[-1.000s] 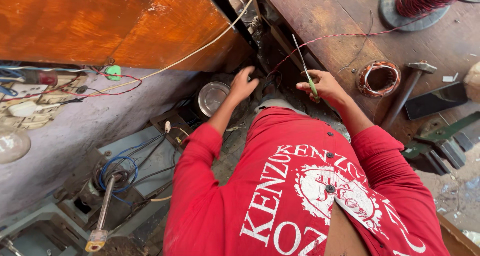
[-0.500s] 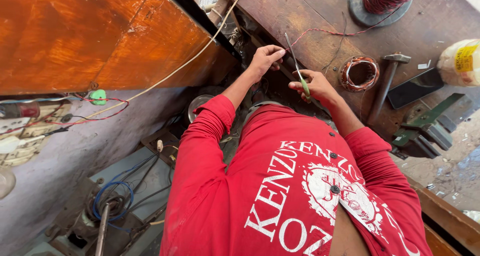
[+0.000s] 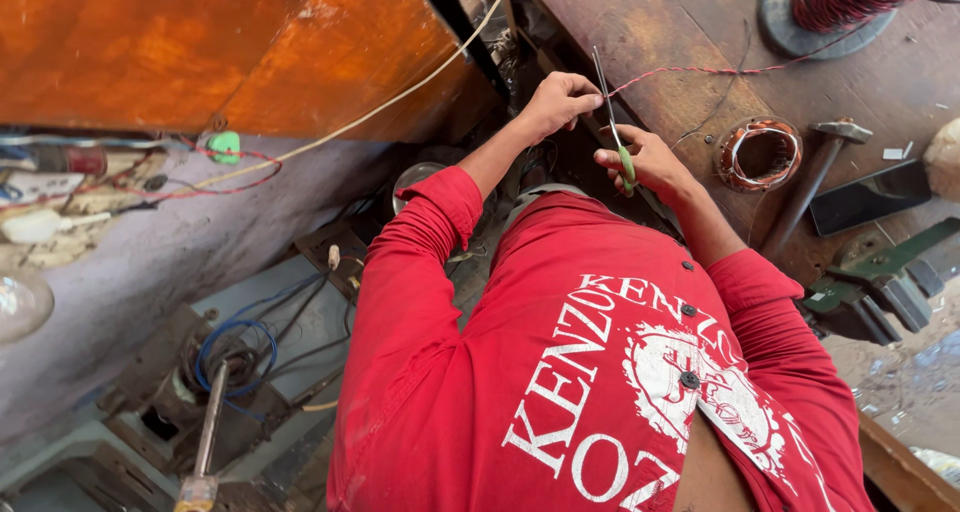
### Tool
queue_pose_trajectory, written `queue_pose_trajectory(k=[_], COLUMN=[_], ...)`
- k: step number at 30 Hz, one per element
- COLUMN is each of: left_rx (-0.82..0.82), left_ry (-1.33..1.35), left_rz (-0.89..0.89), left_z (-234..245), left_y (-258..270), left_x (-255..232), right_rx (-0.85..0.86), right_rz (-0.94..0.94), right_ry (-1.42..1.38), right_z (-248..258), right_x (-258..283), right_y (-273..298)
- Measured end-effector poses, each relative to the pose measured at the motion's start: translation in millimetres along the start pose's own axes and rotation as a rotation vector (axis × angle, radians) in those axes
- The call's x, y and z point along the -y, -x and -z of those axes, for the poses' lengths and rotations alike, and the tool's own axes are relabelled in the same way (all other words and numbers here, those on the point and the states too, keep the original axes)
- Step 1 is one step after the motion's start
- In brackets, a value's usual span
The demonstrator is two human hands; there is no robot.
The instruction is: The person cuts a length of red wire from a spool using scissors, then strips the insulation from the ends. They insert a white plastic tube into the wire ends and secure it by wrapping copper wire around the tube and wire. The person repeats this process for a second wire segment.
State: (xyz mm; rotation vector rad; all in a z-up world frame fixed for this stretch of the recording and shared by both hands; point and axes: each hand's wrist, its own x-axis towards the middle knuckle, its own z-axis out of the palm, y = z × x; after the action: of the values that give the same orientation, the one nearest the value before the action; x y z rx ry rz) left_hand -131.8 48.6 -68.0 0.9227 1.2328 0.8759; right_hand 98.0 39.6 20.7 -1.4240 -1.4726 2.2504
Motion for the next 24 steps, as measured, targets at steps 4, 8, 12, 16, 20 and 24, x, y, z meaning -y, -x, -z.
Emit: queue_pose_trajectory(k=[4, 8, 12, 16, 20, 24], left_rx=[-0.021, -0.029, 0.001, 0.014, -0.02, 0.058], left_ry=[-0.03, -0.026, -0.006, 0.019, -0.004, 0.356], left_rz=[-0.04, -0.039, -0.033, -0.025, -0.039, -0.109], left_z=[0.0, 0.9, -2.3, -3.5, -5.1, -12.0], left_y=[9.1, 15.9, 16.3, 17.7, 13.6, 13.9], left_x=[-2.7, -8.8, -9.3, -5.8, -4.1, -0.7], right_rx=[0.024, 0.042, 0.061, 0.069, 0.061, 0.091], right_rz=[-0.012, -0.004, -0.017, 0.007, 0.03, 0.084], right_ry=[0.015, 0.009, -0.009, -0.032, -0.044, -0.16], right_z=[-1.0, -0.4, 3.2, 2.4, 1.2, -0.6], right_x=[-1.4, 0.8, 0.4, 0.4, 2.3, 1.8], right_y=[0.1, 1.2, 6.2, 11.0, 19.4, 26.6])
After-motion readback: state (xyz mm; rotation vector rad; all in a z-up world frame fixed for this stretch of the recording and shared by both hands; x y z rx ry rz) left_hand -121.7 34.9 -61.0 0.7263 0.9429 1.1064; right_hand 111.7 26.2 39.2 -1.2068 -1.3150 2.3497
